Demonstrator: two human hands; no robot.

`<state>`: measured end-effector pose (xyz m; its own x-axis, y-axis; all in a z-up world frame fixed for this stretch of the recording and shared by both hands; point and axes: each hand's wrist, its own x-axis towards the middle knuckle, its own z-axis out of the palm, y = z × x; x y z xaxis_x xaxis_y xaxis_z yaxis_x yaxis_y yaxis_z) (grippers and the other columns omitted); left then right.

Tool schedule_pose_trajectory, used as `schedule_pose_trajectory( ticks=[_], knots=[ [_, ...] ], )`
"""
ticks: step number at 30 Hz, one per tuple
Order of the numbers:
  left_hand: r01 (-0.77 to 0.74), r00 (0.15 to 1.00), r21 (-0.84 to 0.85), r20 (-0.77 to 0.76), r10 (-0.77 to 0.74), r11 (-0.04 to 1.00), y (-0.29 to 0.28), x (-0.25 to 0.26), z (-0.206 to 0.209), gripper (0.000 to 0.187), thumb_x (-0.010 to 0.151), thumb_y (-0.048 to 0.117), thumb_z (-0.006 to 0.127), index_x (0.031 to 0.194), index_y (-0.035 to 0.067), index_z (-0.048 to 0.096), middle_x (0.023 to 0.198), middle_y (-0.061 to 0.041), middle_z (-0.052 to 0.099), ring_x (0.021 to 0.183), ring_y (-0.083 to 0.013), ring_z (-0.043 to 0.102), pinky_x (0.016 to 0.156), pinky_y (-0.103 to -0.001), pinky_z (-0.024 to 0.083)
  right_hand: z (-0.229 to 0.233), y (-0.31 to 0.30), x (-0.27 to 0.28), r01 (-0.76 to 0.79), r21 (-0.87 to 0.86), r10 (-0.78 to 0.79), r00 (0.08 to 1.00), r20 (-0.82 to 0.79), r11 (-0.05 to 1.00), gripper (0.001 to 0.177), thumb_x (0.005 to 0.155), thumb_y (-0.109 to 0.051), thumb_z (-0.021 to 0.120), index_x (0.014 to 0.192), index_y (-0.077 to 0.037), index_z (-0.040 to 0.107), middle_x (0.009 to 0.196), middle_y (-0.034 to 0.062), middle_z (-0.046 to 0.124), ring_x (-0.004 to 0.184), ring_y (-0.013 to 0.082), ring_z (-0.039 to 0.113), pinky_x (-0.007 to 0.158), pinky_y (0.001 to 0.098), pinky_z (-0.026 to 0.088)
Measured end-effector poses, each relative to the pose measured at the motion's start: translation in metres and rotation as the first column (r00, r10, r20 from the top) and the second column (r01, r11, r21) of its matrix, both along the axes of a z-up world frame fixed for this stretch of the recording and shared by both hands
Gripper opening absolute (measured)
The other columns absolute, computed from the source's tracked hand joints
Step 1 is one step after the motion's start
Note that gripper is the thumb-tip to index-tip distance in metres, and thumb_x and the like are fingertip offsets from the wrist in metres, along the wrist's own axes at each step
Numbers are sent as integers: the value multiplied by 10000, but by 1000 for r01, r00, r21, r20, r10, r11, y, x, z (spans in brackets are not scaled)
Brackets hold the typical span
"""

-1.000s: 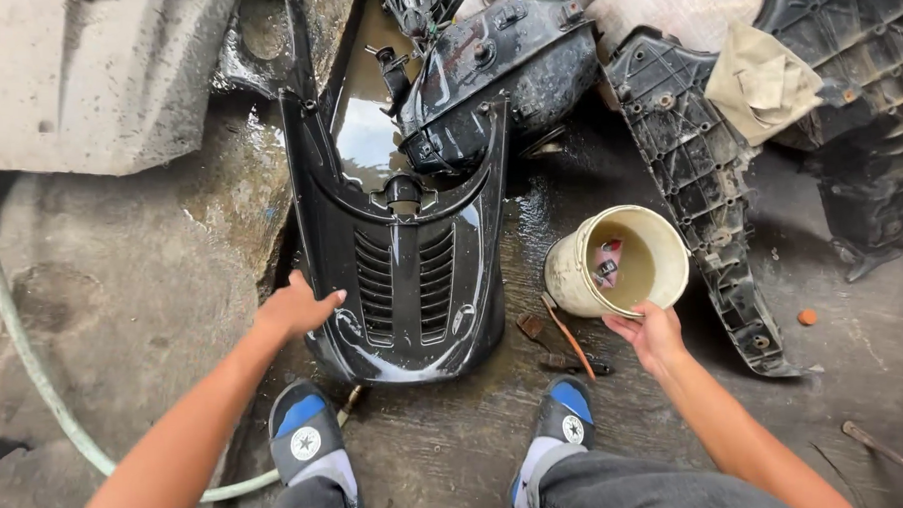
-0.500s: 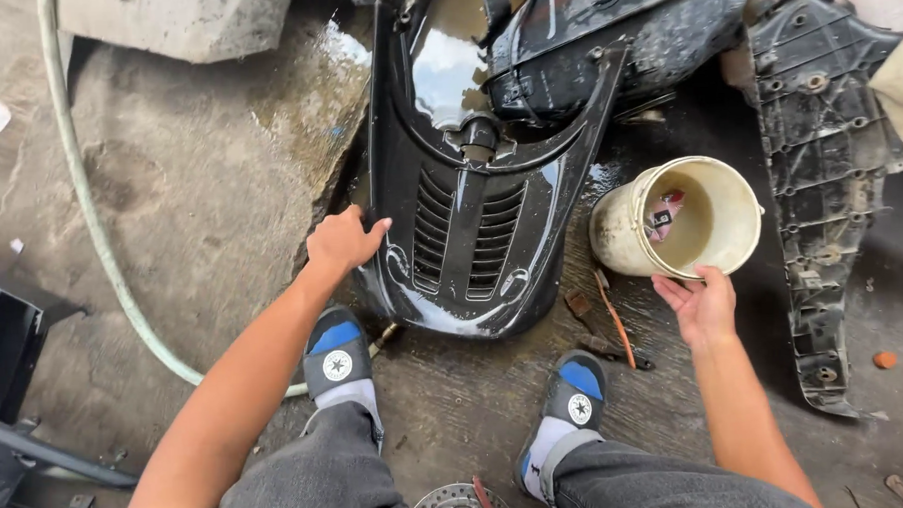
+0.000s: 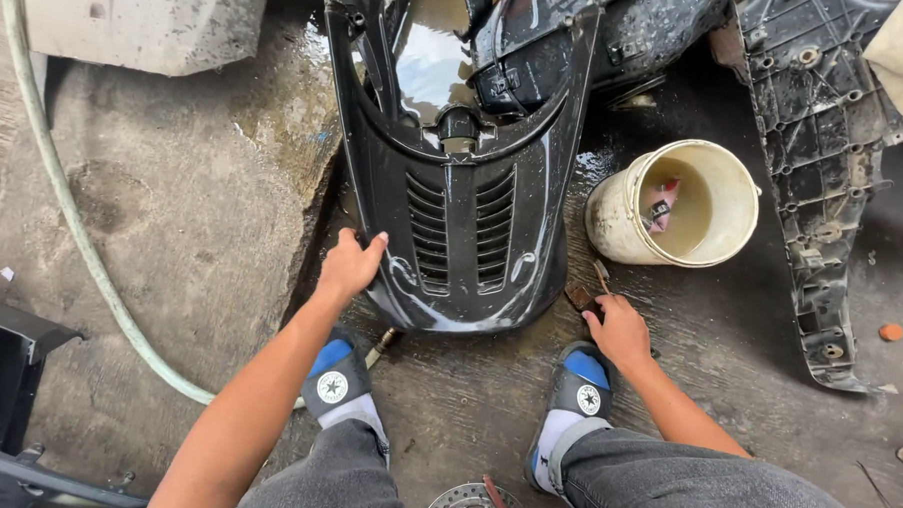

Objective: Cleaning motorcycle plastic parts using a brush and water

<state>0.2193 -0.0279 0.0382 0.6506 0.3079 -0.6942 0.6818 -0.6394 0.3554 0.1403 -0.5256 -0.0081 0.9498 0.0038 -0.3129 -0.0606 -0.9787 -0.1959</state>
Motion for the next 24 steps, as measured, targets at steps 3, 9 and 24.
schedule_pose_trajectory(
  ticks=[3,9,24],
  knots=[
    [-64,998,-83,17,66,994,-5,-5,1,945,849,796,545,1504,122,447,1338,-267,636,1270,-424,610,1032,-508,503,-2,0,1,-40,-77,33,995,-93,996,375,931,-455,686,1147,-151,728,1039,34,716,900,193,770,706,315,648],
    [-81,996,-221,18,88,972,-5,-11,28,1184,734,773,716,1590,72,295,1428,-341,546,1328,-471,548,1050,-523,501,8,1,-4,-108,-99,119,987,107,989,271,931,-378,690,1072,-147,659,998,38,657,1002,264,722,881,402,555],
    [71,969,-333,248,15,940,-16,-33,83,1194,683,149,902,1573,131,105,1358,-207,619,1161,-310,687,1037,-434,513,296,3,103,-134,-167,85,958,-274,977,309,836,-215,731,1142,-239,768,987,1,823,783,174,782,807,318,644]
  ],
)
